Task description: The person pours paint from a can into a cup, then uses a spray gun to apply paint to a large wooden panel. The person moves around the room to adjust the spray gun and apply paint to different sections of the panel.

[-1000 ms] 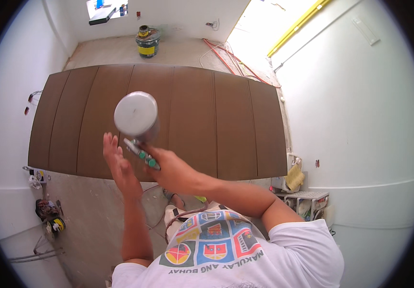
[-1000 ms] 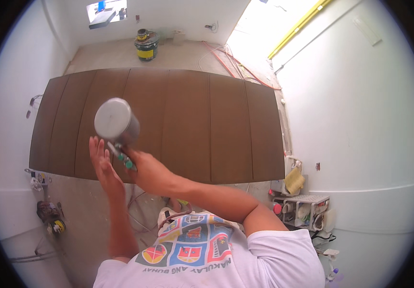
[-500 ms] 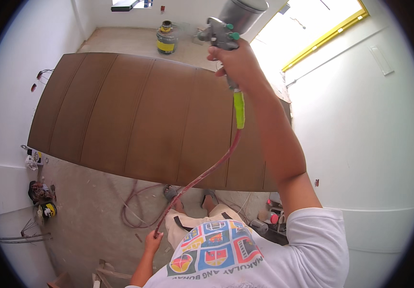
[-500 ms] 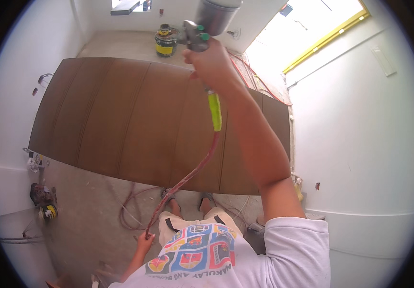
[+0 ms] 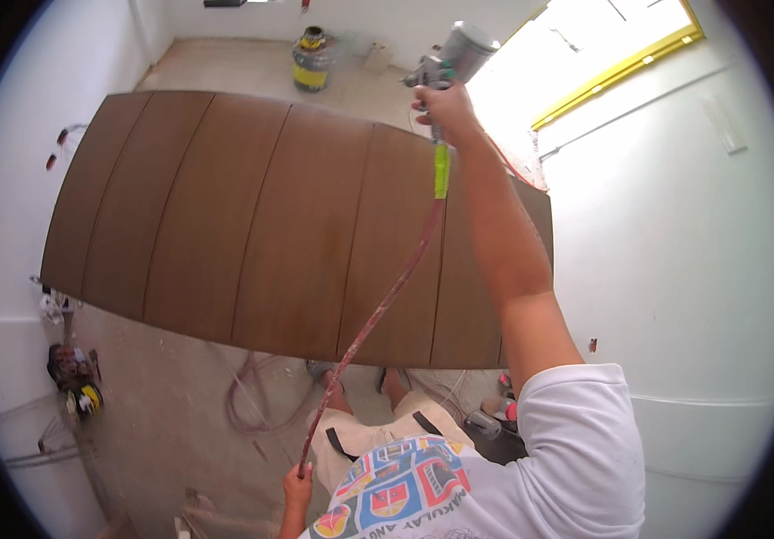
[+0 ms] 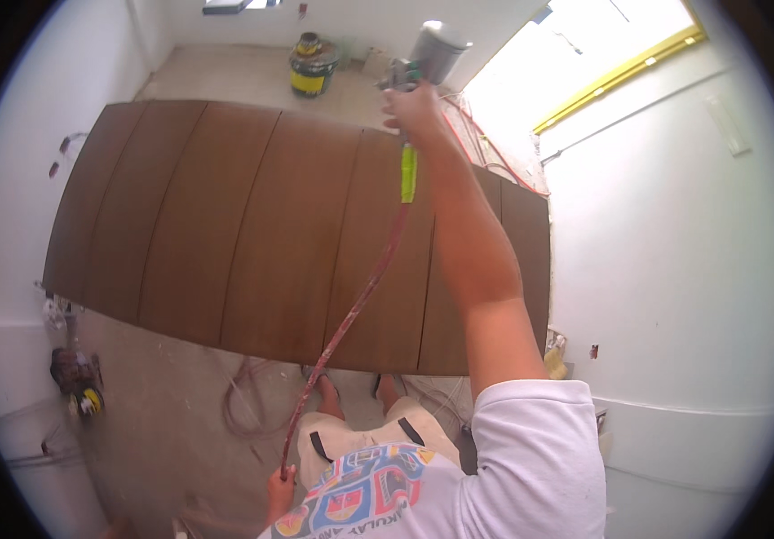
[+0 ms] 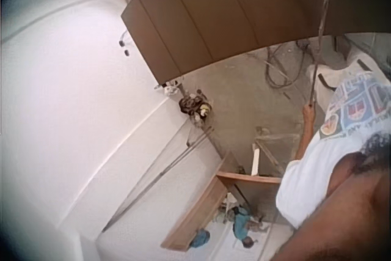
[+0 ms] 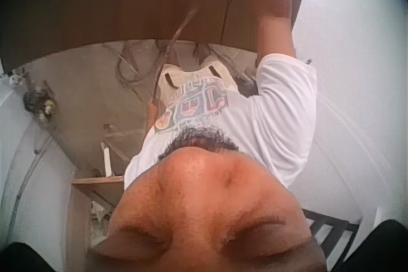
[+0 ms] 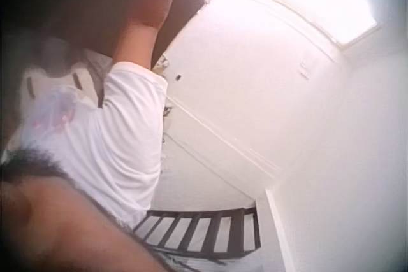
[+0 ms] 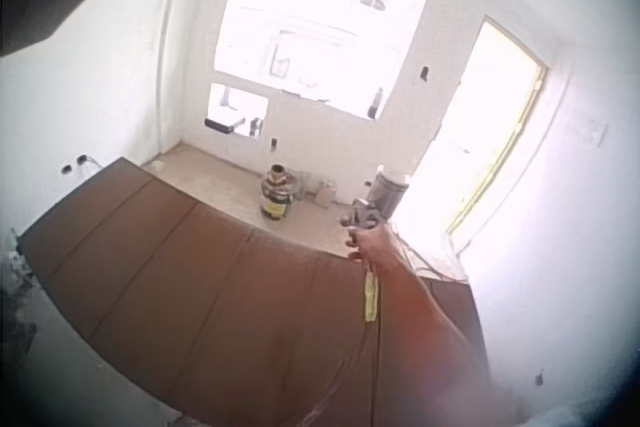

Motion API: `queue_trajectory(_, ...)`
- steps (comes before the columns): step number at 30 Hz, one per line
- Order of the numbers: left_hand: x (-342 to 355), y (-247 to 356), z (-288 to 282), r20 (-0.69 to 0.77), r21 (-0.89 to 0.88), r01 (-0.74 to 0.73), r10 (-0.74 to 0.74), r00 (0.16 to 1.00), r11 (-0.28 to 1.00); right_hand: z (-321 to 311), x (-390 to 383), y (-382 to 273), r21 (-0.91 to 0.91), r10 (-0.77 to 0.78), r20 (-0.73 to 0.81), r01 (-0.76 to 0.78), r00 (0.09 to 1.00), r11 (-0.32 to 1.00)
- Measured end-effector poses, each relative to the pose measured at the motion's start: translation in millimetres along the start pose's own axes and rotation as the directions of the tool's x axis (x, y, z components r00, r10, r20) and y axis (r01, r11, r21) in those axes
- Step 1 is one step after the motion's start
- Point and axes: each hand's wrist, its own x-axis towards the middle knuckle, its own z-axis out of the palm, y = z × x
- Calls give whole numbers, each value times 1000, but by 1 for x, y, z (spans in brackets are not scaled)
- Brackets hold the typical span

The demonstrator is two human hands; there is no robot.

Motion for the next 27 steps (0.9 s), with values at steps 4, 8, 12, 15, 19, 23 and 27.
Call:
queue_trajectory(4,-10,-74,-2,106,190,197,-219,970,962,-14,-29,27,-62,-10,28,12,1000,998)
queue_trajectory(8,-11,-111,-6,-81,389,231,-217,973,892,-28,-116,-28,-86,8,49,-4,999,996)
queue_trajectory(12,-14,-88,5,110,413,179,-245,963,893,1,-190,-65,-176,-9,178,40,984,984)
queue_trajectory(15,6,-42,14,82,279,77,-104,991,957,23,-215,-88,-154,58,356,-3,933,988)
queue_trajectory(19,32,-11,45,-133,207,55,-28,991,977,15,-293,-68,1,109,615,-139,781,990)
queue_trajectory(23,47,-22,75,-527,192,217,-86,846,957,11,-353,-51,-201,199,872,-43,448,979)
queue_trajectory(27,43,-37,74,-397,-563,320,-589,703,762,5,-415,-29,-182,153,973,167,173,969)
